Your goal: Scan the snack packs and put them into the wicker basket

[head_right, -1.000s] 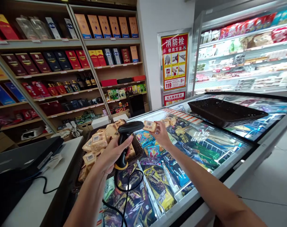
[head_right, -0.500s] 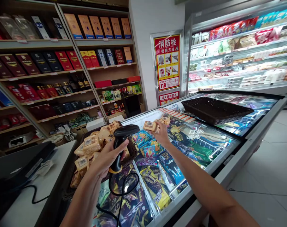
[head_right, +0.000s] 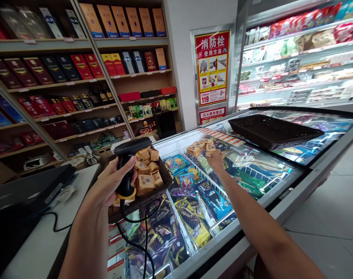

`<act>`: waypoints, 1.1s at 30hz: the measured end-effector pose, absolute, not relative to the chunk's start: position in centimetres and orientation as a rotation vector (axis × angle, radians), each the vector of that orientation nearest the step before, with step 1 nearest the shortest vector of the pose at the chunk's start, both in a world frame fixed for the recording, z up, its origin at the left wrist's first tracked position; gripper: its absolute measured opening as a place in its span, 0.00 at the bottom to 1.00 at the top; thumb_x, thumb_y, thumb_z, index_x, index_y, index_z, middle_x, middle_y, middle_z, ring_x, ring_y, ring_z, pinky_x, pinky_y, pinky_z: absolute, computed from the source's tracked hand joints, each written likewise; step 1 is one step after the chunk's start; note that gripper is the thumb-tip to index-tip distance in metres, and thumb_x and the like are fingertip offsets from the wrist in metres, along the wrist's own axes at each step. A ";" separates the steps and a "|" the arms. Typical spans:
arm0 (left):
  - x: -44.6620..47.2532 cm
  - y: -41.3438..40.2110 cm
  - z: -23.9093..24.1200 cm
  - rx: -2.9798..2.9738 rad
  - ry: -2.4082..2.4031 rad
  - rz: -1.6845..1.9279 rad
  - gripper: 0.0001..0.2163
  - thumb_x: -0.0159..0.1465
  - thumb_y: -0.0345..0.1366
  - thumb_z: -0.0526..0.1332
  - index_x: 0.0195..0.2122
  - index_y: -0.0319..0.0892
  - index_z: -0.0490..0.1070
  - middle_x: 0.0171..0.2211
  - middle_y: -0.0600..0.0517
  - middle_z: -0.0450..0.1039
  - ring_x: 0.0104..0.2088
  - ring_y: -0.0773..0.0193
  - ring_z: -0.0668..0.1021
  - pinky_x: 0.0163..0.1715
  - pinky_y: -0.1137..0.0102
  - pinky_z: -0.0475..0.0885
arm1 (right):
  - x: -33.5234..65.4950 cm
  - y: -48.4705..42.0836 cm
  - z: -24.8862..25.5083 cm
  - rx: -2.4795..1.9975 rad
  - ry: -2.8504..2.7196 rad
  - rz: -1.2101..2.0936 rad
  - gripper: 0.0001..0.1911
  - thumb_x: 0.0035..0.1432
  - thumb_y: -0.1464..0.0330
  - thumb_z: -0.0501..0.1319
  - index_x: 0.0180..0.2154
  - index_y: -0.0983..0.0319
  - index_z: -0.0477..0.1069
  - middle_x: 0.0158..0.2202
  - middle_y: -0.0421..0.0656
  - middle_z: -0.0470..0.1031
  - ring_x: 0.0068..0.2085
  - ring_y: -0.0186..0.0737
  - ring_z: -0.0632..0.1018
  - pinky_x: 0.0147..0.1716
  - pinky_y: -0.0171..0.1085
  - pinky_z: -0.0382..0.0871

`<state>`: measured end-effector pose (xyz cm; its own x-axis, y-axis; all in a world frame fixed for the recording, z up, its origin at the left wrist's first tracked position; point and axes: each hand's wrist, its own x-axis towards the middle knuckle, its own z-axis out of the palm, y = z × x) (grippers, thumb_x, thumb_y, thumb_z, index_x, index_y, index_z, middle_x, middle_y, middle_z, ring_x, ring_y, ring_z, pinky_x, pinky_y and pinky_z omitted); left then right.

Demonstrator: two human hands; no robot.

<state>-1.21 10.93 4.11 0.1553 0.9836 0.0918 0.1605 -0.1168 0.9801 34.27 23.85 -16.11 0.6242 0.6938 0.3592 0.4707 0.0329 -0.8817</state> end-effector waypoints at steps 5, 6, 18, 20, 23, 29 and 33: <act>-2.7 10.6 4.9 1.474 1.212 1.098 0.26 0.52 0.58 0.71 0.33 0.44 0.62 0.20 0.57 0.68 0.21 0.70 0.69 0.19 0.77 0.63 | 28.0 21.8 -13.3 -1.543 -1.172 0.245 0.27 0.54 0.57 0.65 0.53 0.60 0.67 0.57 0.57 0.67 0.56 0.61 0.72 0.58 0.58 0.63; -2.9 10.5 5.0 1.482 1.223 1.110 0.26 0.52 0.58 0.71 0.33 0.43 0.62 0.20 0.57 0.68 0.21 0.70 0.69 0.19 0.77 0.62 | 26.1 21.1 -12.5 -1.456 -1.306 0.300 0.25 0.55 0.55 0.64 0.52 0.60 0.69 0.54 0.54 0.71 0.51 0.57 0.75 0.55 0.56 0.67; -3.3 9.5 5.4 1.519 1.181 1.158 0.23 0.54 0.58 0.69 0.31 0.43 0.65 0.20 0.56 0.68 0.21 0.69 0.70 0.21 0.76 0.62 | 13.8 19.2 -7.5 -0.919 -2.313 0.581 0.35 0.39 0.58 0.75 0.52 0.56 0.75 0.47 0.46 0.75 0.52 0.57 0.72 0.51 0.52 0.68; -3.3 9.5 5.4 1.517 1.167 1.168 0.23 0.54 0.58 0.69 0.31 0.43 0.65 0.20 0.56 0.68 0.21 0.69 0.70 0.21 0.76 0.62 | 14.2 19.1 -7.7 -0.929 -2.231 0.544 0.35 0.36 0.59 0.76 0.49 0.57 0.74 0.48 0.46 0.74 0.51 0.57 0.72 0.51 0.52 0.69; -3.1 9.5 5.3 1.506 1.157 1.170 0.24 0.54 0.58 0.69 0.32 0.43 0.65 0.21 0.57 0.68 0.21 0.69 0.70 0.21 0.75 0.62 | 15.9 19.2 -8.4 -1.020 -1.903 0.666 0.37 0.33 0.58 0.78 0.46 0.57 0.67 0.44 0.44 0.74 0.45 0.52 0.76 0.46 0.50 0.72; -2.2 9.9 4.9 1.518 1.127 1.100 0.23 0.55 0.56 0.69 0.34 0.43 0.64 0.21 0.57 0.68 0.22 0.69 0.70 0.21 0.76 0.62 | 21.3 20.0 -10.4 -0.946 -1.034 1.203 0.46 0.35 0.60 0.79 0.51 0.51 0.55 0.41 0.38 0.76 0.39 0.44 0.81 0.40 0.47 0.79; -1.6 10.4 4.2 1.543 1.133 1.023 0.22 0.57 0.56 0.68 0.34 0.43 0.64 0.20 0.57 0.68 0.22 0.69 0.70 0.21 0.77 0.61 | 23.9 20.6 -11.0 -0.748 -0.798 1.244 0.29 0.46 0.57 0.75 0.47 0.52 0.65 0.45 0.41 0.78 0.46 0.46 0.82 0.45 0.48 0.80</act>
